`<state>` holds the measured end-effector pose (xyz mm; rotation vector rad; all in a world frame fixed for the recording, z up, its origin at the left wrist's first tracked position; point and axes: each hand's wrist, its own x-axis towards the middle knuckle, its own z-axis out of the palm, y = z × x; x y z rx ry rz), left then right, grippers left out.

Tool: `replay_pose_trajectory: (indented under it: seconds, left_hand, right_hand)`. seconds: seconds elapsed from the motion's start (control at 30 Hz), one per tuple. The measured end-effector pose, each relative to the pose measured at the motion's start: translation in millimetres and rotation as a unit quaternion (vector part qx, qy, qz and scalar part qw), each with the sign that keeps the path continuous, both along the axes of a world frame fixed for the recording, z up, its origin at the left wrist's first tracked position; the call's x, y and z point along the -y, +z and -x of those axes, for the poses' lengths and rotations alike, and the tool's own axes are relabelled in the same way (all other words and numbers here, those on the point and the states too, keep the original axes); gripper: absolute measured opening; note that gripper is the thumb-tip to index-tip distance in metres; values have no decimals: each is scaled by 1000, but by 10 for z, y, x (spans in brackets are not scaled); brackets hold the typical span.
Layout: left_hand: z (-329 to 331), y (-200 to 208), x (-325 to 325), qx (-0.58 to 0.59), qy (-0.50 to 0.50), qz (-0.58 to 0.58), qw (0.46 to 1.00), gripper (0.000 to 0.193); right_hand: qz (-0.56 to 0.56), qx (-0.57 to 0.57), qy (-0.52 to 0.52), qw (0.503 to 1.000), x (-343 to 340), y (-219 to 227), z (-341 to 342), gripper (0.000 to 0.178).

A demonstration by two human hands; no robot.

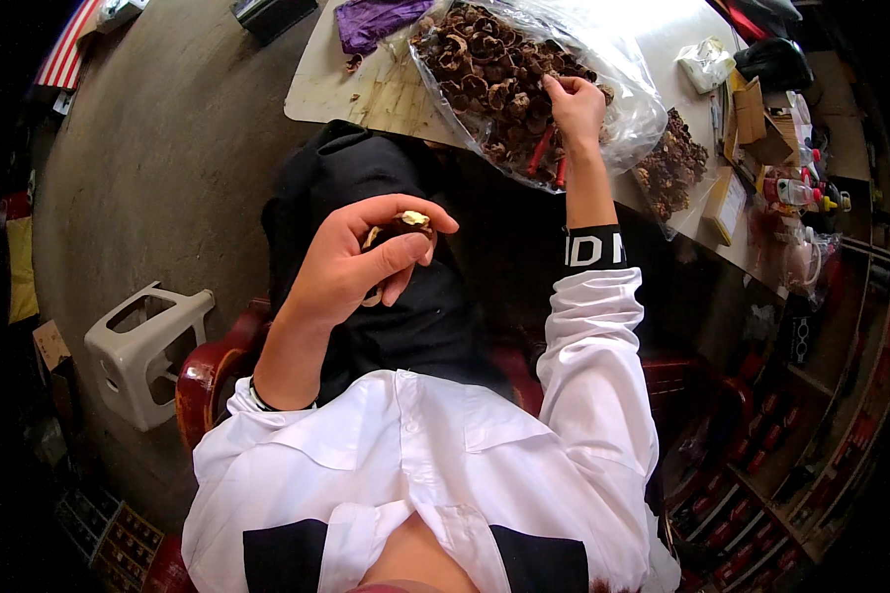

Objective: The person sits at a table and repeatedly picks up nut-like objects, uses red-handled pliers to crack the shells, and removes the inner pieces by hand. Shells and kernels are placed into separate piles on the table as the process continues.

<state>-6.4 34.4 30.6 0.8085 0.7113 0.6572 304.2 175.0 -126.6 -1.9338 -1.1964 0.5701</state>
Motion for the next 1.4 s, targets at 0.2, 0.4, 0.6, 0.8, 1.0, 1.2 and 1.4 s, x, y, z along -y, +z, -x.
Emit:
replay_pose_trajectory:
  seconds: [0.2,0.4,0.6,0.8,1.0,1.2,1.4]
  left_hand:
    - [42,-29,50,40,-18,-17,999,25]
    - [57,11,62,46,-29,-35,998,30]
    - [26,30,99,12,-19,-68,997,23]
    - [-35,78,86,-22,-57,-87,994,14]
    - [-84,93,95,-51,-71,-129,988,16]
    - [-119,39,91,-127,-61,-300,943,31]
    - [-179,-18,69,-164,-50,-397,902,28]
  right_hand:
    - [-3,24,-13,1000,89,284,33,34]
    - [-68,75,4,995,340,656,180,22]
    - [-157,-52,120,979,994,1391,750,17]
    - [-135,1,375,917,1572,2028,989,22]
    - [-165,25,416,894,1636,2039,1002,23]
    - [-158,46,426,890,1641,2021,994,21]
    - [-137,55,411,900,1654,1965,981,15]
